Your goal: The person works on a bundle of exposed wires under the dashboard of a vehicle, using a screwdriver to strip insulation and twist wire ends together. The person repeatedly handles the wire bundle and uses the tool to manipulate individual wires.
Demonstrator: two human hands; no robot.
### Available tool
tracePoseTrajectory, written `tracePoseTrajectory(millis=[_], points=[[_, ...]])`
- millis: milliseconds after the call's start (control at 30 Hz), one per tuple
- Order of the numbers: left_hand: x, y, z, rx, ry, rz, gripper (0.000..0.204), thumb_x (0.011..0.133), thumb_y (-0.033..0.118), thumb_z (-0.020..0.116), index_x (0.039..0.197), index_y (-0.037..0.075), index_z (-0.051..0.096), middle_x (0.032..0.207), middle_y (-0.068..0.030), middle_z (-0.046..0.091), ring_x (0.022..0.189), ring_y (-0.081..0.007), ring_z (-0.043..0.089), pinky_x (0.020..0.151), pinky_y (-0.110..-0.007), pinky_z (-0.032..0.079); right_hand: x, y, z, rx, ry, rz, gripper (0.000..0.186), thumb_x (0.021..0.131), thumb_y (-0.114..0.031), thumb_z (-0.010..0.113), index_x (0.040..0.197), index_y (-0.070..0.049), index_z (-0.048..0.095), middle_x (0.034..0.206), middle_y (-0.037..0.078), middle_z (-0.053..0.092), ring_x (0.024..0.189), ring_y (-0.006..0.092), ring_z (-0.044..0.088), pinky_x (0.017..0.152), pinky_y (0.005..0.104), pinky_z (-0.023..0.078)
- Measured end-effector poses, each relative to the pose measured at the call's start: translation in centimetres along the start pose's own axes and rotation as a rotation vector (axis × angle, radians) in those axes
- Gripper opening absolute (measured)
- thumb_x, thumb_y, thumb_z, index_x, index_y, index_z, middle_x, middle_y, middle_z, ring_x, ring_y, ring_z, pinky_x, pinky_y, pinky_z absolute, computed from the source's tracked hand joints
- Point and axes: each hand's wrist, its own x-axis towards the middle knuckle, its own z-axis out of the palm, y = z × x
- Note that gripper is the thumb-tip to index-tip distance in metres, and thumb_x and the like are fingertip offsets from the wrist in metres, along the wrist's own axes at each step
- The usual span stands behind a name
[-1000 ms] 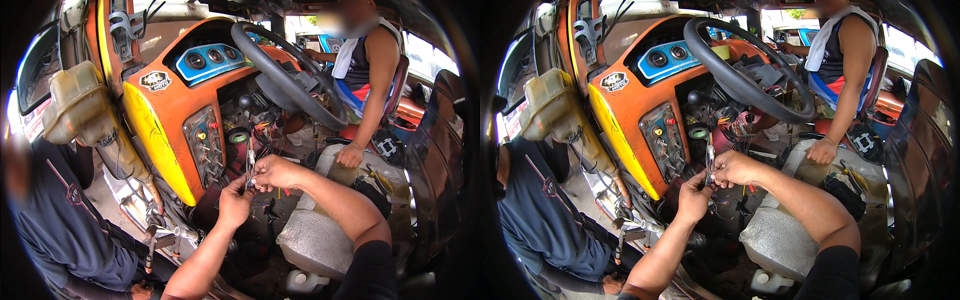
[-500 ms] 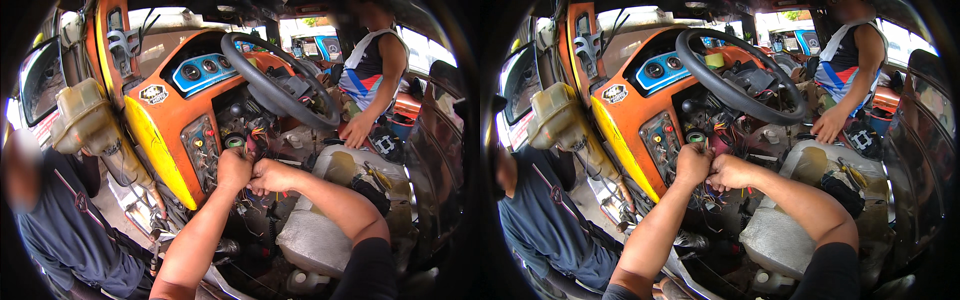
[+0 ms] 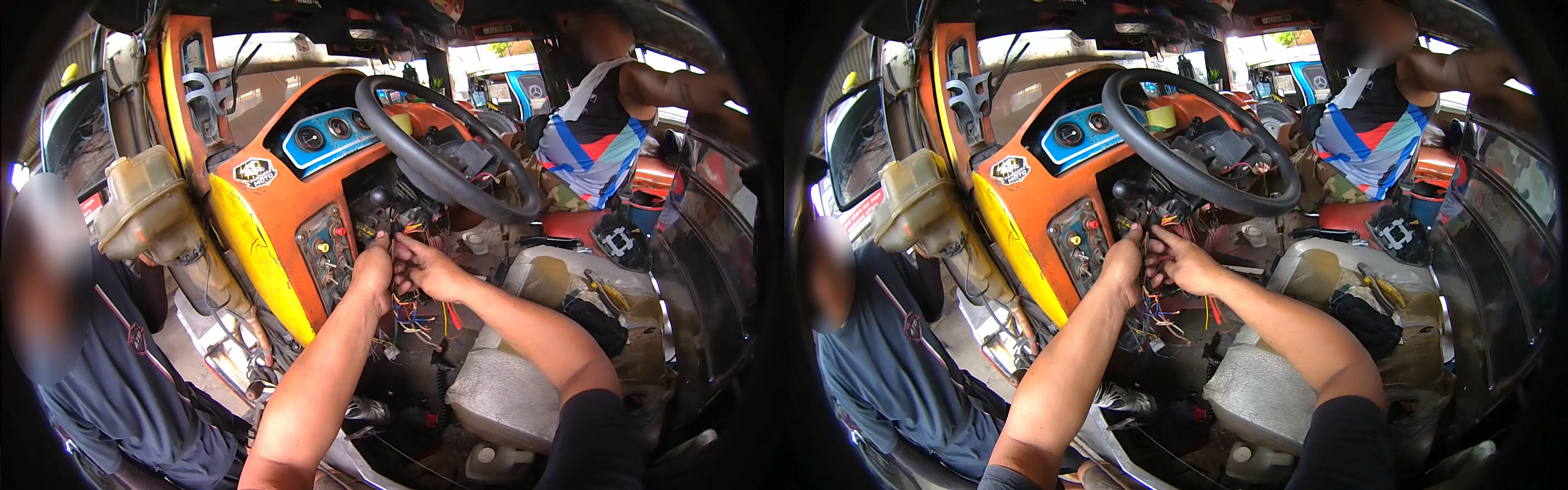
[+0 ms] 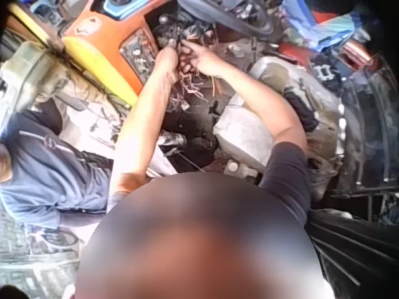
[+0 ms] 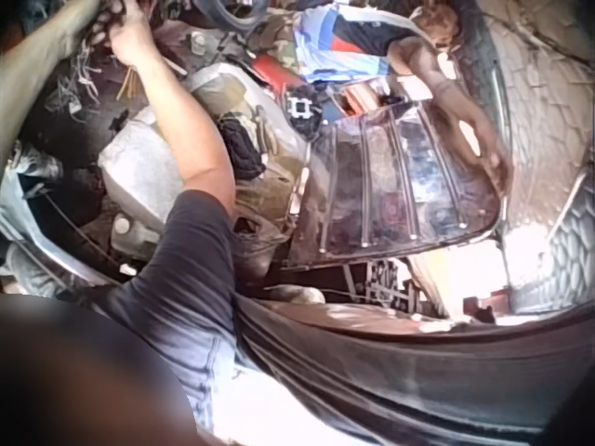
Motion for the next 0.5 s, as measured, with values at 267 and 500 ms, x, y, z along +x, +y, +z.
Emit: tracePoseTrajectory(millis=[267, 500], points=[[-0.6, -0.9, -0.7, 0.072, -0.062, 0.086, 0.032, 0.113, 0.031, 0.050, 0.097, 0.010, 0.066, 0.078, 0.0010, 0.057, 0.068, -0.0138, 0.054, 0.063, -0.033, 0.050, 0.2, -1.8, 0.8, -0.208, 0.007, 0.053, 0.045, 0.091, 0.020, 0.052, 0.130, -0.001, 0.059, 0.099, 0.008, 0.064, 0.087, 0.0197, 0.071, 0.065, 0.0356, 0.058], [1.5, -4.4, -1.6, 0.725, 0.239, 0.665, 0.036, 0.110, 0.027, 0.059, 0.114, -0.007, 0.070, 0.103, -0.0330, 0.075, 0.105, -0.0504, 0.073, 0.090, -0.054, 0.055, -2.1, -8.9, 0.7, -1.028, 0.118, -0.141, 0.030, 0.092, -0.004, 0.068, 0.121, 0.004, 0.070, 0.104, 0.029, 0.075, 0.103, 0.0423, 0.076, 0.088, 0.0497, 0.059]])
